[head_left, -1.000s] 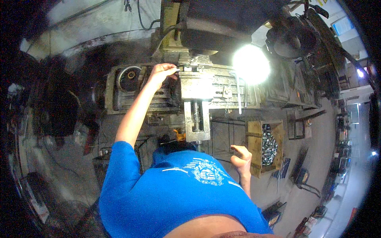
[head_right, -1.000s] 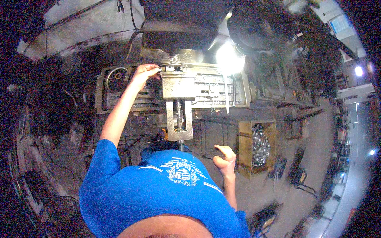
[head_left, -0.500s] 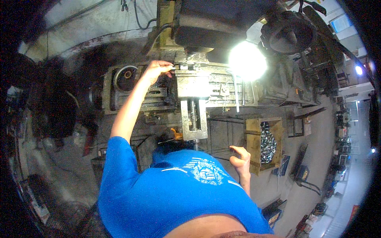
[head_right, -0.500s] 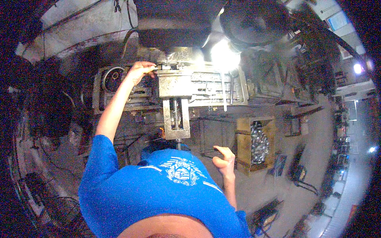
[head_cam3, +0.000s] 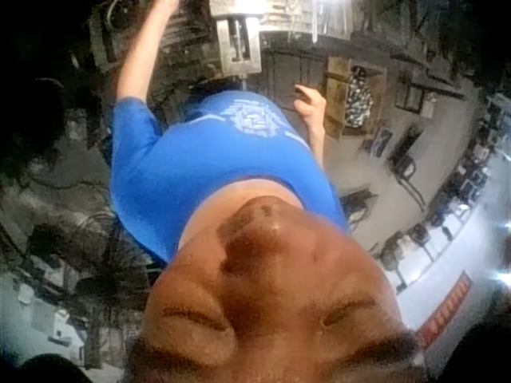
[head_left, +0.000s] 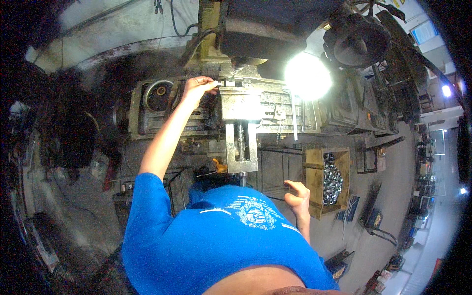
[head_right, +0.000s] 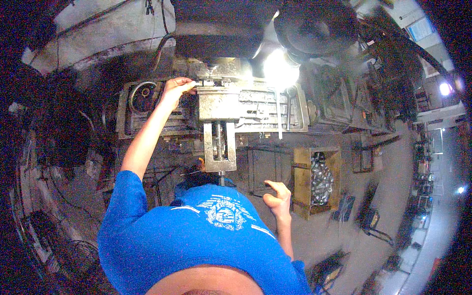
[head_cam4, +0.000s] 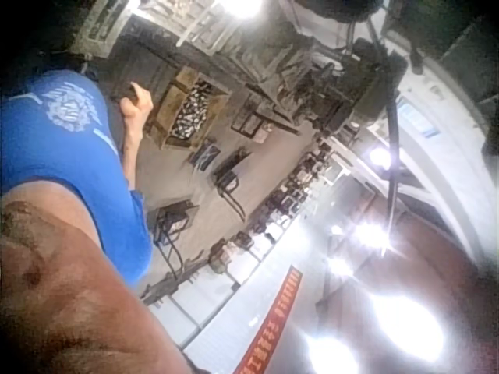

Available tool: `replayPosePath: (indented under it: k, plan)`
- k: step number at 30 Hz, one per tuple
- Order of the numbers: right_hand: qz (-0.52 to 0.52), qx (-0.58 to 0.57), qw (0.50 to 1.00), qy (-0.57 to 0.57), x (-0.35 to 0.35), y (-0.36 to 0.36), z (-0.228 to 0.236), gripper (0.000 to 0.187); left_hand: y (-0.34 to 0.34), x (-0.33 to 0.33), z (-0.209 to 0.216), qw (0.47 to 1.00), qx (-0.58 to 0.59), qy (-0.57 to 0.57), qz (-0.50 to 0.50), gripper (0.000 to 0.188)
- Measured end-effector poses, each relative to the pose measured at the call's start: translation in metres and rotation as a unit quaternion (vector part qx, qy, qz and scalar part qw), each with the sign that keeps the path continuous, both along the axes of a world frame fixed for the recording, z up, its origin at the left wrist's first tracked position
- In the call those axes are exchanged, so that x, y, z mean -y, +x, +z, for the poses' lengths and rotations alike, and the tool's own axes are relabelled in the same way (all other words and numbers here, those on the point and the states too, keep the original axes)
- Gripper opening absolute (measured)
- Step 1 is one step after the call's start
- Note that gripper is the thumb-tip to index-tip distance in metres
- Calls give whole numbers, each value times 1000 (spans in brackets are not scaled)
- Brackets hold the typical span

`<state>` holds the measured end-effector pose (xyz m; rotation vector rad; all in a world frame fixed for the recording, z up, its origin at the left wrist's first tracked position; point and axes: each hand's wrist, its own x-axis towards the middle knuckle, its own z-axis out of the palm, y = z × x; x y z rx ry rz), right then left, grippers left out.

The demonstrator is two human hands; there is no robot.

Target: The person operates a milling machine in a workshop, repeatedly loading small metal parts into the machine, using a long metal rod to adjust the setup, and removing the processed parts. The person also uses a yellow-handled tool to assist with part handling.

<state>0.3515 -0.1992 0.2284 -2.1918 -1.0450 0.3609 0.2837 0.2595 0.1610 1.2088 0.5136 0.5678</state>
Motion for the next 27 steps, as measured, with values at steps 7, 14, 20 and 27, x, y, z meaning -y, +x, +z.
replayPosePath:
  k: [7,14,20,27]
  plan:
    - [-24,-6,1000,-16,11,-4,2,41,-3,-22,-4,995,-47,-1,-85,16]
    - [-10,11,1000,-9,14,-4,0,38,2,-21,1,996,-54,11,-70,15]
    - [-10,10,1000,-5,17,0,-3,40,2,-16,-1,998,-22,-1,-64,14]
    - [-1,11,1000,-5,13,2,-8,39,0,-9,-11,999,13,-28,-34,15]
